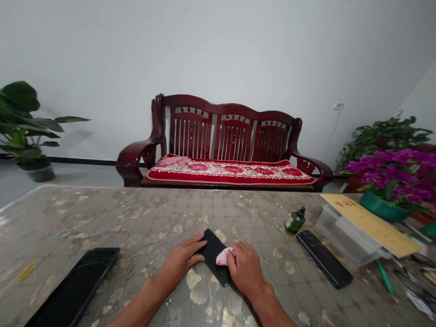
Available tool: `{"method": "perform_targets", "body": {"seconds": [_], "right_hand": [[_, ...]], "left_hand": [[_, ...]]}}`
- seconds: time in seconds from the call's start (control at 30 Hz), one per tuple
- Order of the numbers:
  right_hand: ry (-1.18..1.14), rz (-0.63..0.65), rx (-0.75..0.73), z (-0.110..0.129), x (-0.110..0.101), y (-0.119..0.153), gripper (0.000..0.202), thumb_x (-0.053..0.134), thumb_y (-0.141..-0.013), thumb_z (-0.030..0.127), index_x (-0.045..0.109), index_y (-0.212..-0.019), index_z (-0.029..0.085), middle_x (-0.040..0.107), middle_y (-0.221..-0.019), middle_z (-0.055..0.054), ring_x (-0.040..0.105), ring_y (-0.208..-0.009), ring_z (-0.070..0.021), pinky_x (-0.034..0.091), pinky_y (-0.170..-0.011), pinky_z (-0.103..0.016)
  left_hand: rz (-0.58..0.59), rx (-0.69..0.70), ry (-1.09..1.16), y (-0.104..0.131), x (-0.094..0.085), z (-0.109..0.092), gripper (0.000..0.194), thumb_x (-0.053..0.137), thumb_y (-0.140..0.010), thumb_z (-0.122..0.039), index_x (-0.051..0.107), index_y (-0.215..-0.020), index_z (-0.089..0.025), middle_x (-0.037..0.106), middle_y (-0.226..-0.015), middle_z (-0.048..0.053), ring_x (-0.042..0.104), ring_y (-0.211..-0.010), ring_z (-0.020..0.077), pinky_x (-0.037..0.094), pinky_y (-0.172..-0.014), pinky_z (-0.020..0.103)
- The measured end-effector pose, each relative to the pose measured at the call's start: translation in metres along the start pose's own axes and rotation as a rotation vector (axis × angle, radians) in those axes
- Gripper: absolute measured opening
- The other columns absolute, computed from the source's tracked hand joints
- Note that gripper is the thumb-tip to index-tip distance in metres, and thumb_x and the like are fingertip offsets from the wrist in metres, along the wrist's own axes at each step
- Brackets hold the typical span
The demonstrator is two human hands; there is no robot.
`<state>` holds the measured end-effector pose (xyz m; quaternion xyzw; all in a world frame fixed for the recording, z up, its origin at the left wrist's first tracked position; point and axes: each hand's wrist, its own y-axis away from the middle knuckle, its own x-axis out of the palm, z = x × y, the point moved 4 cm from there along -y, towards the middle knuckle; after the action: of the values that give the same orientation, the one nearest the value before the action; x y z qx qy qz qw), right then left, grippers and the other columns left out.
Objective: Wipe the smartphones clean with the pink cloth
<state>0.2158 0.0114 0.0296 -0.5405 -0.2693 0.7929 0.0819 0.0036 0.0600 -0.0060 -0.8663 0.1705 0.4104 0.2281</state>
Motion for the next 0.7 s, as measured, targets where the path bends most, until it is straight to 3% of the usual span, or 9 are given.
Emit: {"method": "perform_targets", "body": {"seconds": [0.27,0.47,0.7], "right_hand": [[-0.033,0.016,-0.044,0.005,-0.002,0.0,0.022,0.046,-0.091,0.016,0.056,-0.073,0.021,0.061,-0.073,-0.004,0.055,-0.073,-0.0188,0.035,-0.072,-0.03],[-0.159,0.064,-0.019,0.012,0.004,0.004,0.023,0.047,-0.092,0.021,0.061,-0.074,0.02,0.065,-0.07,-0.002,0.057,-0.066,-0.0148,0.035,-0.067,-0.025],[-0.273,-0.208,0.08,0.0,-0.014,-0.006,0.027,0.043,-0.1,0.03,0.068,-0.102,0.02,0.07,-0.093,-0.006,0.063,-0.086,-0.018,0.044,-0.08,-0.027]], "left_hand": [[-0.031,-0.053,-0.196,-0.006,-0.009,-0.008,0.033,0.073,-0.086,-0.027,0.071,-0.119,-0.026,0.065,-0.132,0.01,0.06,-0.123,0.0302,0.035,-0.114,0.053],[-0.105,-0.122,-0.357,-0.011,-0.018,-0.012,0.027,0.071,-0.089,-0.026,0.073,-0.115,-0.021,0.068,-0.127,0.011,0.064,-0.117,0.031,0.046,-0.104,0.048],[-0.07,0.025,-0.339,-0.003,-0.004,-0.014,0.025,0.061,-0.095,-0.028,0.071,-0.117,-0.022,0.07,-0.124,0.008,0.063,-0.118,0.0275,0.046,-0.106,0.045]]}}
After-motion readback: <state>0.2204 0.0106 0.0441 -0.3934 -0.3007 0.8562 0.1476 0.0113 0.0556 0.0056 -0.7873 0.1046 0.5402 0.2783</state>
